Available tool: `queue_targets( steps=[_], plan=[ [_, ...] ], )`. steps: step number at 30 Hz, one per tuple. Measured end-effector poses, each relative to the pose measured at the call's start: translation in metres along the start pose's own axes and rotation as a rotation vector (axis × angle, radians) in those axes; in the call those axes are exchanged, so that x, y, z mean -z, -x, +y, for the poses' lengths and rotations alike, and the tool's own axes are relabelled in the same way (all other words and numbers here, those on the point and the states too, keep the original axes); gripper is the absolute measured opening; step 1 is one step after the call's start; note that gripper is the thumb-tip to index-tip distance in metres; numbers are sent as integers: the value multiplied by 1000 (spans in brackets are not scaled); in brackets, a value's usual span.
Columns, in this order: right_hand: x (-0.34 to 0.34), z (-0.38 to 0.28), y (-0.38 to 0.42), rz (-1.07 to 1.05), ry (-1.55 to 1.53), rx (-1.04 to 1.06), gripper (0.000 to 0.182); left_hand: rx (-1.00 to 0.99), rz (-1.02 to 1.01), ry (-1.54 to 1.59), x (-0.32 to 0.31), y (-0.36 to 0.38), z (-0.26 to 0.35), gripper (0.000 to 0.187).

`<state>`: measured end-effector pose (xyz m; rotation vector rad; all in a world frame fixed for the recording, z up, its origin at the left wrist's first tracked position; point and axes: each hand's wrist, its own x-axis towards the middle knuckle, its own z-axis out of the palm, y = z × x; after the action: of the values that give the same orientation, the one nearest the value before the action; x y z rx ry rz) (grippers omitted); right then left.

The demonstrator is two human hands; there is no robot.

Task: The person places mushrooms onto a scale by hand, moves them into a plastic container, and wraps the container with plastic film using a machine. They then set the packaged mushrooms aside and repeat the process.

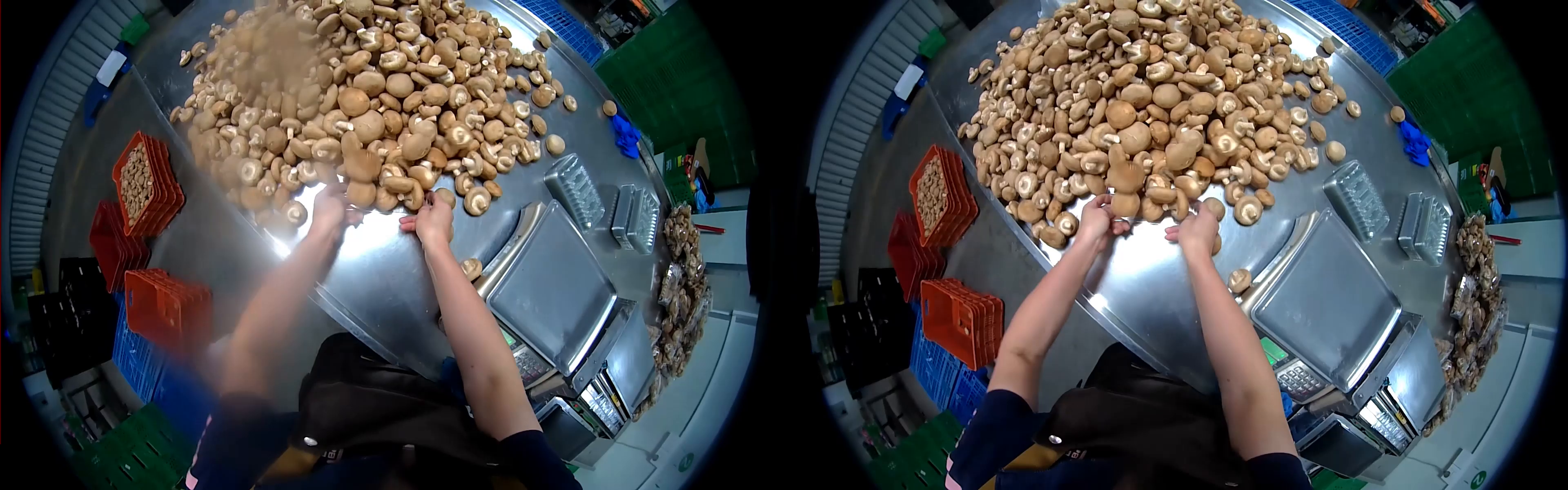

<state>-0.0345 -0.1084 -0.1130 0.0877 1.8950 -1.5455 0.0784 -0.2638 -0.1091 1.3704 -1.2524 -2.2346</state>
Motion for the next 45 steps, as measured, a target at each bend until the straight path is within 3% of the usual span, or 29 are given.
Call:
queue_targets(
  steps=[4, 11, 20, 24, 27, 28, 31, 34, 38, 43, 45],
  plan=[
    [-2, -2, -5, -3, -46, 70, 48, -174, -44, 4, -6, 6, -10, 32],
    [24, 17, 43, -96, -234, 75, 48, -191, 4, 28, -7, 68, -7, 30],
    [89, -20, 126, 24, -86, 236, 46, -178, -166, -58, -40, 127, 5, 34],
    [142, -28, 159, 210, 48, 337, 42, -152, -289, -129, -75, 152, 0, 36],
    [189, -5, 171, 417, 322, 593, 40, -70, -411, -176, -111, 165, -13, 34],
    [203, -4, 180, 445, 282, 532, 41, -60, -458, -200, -124, 170, -16, 33],
    [244, 16, 197, 629, 547, 564, 44, -33, -587, -362, -160, 178, -33, 33],
    [275, 38, 213, 724, 594, 534, 45, -106, -639, -597, -192, 190, -50, 34],
    [300, 59, 227, 802, 727, 478, 46, -378, -706, -881, -215, 185, -84, 35],
    [314, 70, 235, 693, 816, 377, 41, -832, -593, -1125, -213, 180, -100, 32],
    [322, 68, 244, 614, 827, 385, 40, -882, -611, -1109, -210, 178, -90, 30]
  ],
)
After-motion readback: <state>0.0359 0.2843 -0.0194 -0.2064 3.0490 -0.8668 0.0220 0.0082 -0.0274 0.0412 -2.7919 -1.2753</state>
